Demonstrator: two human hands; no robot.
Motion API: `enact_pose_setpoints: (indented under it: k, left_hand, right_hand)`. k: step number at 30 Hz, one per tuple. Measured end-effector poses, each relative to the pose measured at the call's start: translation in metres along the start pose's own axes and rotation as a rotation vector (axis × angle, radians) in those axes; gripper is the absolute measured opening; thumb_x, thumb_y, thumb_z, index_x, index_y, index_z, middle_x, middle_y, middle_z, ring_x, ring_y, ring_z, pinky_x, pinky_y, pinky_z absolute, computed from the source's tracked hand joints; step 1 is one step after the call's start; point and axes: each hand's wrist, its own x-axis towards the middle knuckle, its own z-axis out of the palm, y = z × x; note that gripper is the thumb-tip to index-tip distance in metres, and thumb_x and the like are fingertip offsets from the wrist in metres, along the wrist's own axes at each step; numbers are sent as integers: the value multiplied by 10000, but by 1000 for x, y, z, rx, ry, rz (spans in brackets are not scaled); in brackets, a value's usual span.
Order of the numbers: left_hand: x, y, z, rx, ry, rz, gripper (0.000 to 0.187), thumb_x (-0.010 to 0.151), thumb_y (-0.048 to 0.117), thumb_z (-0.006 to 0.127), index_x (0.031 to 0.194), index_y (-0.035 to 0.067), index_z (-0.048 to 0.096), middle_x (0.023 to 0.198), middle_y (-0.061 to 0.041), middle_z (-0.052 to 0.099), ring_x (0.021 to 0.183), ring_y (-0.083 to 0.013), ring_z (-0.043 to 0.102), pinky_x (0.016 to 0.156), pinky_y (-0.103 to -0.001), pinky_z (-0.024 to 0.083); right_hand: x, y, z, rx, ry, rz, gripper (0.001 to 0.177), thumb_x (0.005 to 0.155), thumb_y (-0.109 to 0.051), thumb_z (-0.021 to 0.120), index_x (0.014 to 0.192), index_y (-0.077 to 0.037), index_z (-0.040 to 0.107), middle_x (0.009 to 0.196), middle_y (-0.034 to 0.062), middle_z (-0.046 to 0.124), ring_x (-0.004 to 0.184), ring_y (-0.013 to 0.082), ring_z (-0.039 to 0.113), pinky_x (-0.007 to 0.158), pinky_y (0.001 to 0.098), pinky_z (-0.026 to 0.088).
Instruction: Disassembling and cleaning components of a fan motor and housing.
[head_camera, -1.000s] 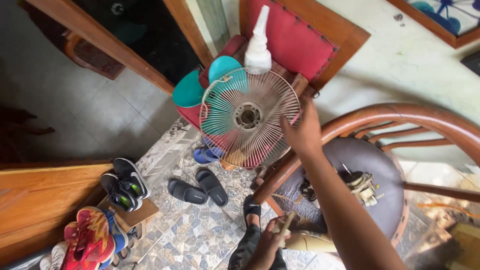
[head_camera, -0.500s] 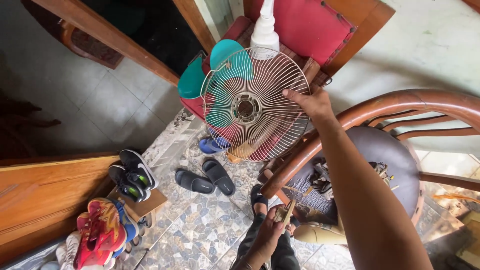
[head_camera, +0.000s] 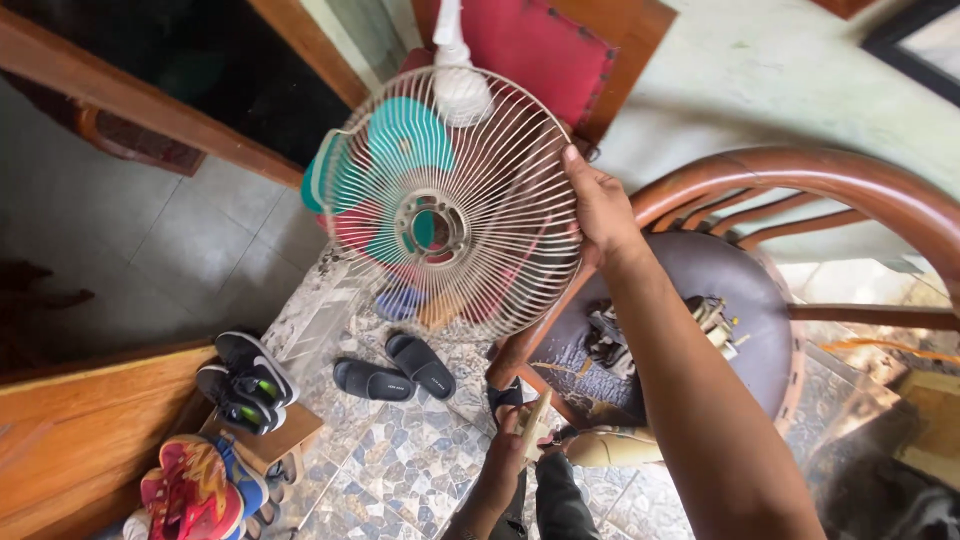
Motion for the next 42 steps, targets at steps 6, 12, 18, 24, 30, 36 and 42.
enact_pose_setpoints:
  k: [6,12,18,24,30,36,42]
  left_hand:
    - [-22,-2,-9,-342,-57,-335,842,856,703,489,1537,232,338,1443,-45,588,1181,-238,678,981,-411,531]
    - [-7,16,-2,-401,-179,-331,825,908,693,489,1547,176,412,1440,-47,606,1186,-209,656,985,-428,544]
    - [58,6,33,-213,-201,-263,674,962,514,610,1532,204,424,1376,-8,595,978,-144,598,821,-358,506]
    - [85,58,129,-574,-368,-510,743,962,673,494,1457,120,519,1341,-75,652,968,-223,645,856,-420,539]
    - [103,47,143,-514,-401,-502,879,855,754,540,1408,71,544,1267,-104,702,962,-229,653,853,-407,535]
    - [90,53,167,-187,-446,-194,849,880,558,786,1504,72,478,1203,-36,578,1061,-136,605,890,-364,522]
    - [106,33,153,56,-273,42,849,848,425,827,1522,87,436,1422,-61,554,1308,-169,557,1085,-314,482]
  right_hand:
    - [-125,-42,-125,163,153,-204,371,1051,-428,598,1151,-78,670,1094,87,728,936,204,707,836,390,598]
    - [-309,-51,-271,87,499,-552,421,1177,-430,484,1336,-55,590,1193,73,674,852,177,615,693,312,501]
    - [-420,34,-351,-57,755,-606,338,1151,-276,508,940,-12,507,762,71,599,462,126,477,424,288,342]
    - [-450,70,-337,-173,967,-551,427,1234,-237,645,907,35,606,725,53,579,548,97,484,512,252,391]
    - [-465,88,-340,-62,1029,-497,467,1211,-272,606,835,5,588,666,67,577,505,131,509,494,287,392]
    - [-442,107,-335,69,1021,-430,412,1166,-264,630,833,-30,566,630,44,539,526,133,477,463,290,370]
    - [-427,92,-312,-14,1036,-384,359,1101,-239,653,828,-12,599,678,39,565,531,111,482,474,282,393]
